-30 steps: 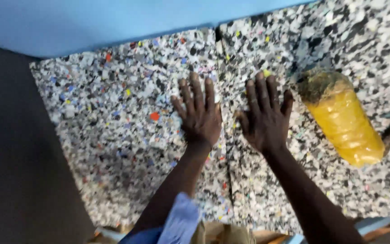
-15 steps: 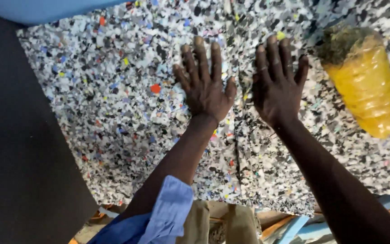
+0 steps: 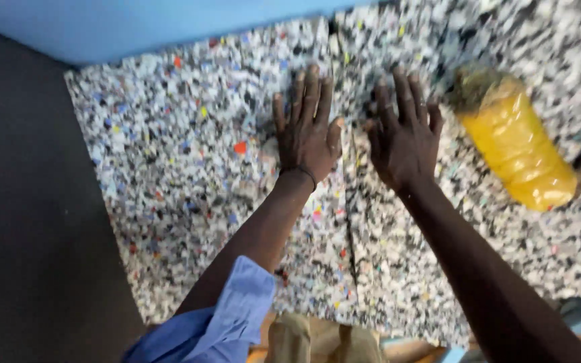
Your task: A person uses a long knife to trim the edges and cut sections of large bonded foam sheets on the floor.
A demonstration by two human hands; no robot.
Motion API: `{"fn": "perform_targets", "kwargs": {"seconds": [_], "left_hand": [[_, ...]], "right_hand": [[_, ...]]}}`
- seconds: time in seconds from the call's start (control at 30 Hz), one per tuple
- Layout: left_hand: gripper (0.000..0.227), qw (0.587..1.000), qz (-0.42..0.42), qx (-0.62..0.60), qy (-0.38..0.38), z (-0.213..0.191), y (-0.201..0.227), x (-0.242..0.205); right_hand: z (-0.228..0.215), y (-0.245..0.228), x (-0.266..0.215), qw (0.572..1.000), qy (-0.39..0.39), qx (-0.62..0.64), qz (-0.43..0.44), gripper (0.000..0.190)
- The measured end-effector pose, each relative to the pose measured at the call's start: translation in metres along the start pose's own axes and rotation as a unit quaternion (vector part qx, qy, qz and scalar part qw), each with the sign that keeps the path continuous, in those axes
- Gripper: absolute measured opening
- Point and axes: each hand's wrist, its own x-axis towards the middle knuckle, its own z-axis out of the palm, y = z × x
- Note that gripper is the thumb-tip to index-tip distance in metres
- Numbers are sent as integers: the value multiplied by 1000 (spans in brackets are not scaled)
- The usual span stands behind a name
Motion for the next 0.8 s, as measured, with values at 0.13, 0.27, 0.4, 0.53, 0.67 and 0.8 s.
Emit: {"fn": "perform_targets", "kwargs": {"seconds": [0.13,0.27,0.4,0.53,0.67,0.8], "left_hand": [[67,990,81,90,-68,12,-14,56],[48,990,125,-16,60,27,-25,63],[34,990,106,-16,97,18,-27,67],[18,985,112,-22,126,22,-21,75],[23,980,136,-34,142,26,-32,72],[36,985,130,-12,112,21,-26,63]], "right_hand": [[3,10,44,999,48,18,-4,65],[41,33,65,997,57,10,-41,68],[59,37,69,992,94,-22,-85,62],[52,43,75,991,97,-40,-82,64],[47,37,72,987,136,-20,-84,68],[41,36,60,991,99,-12,-91,68]]}}
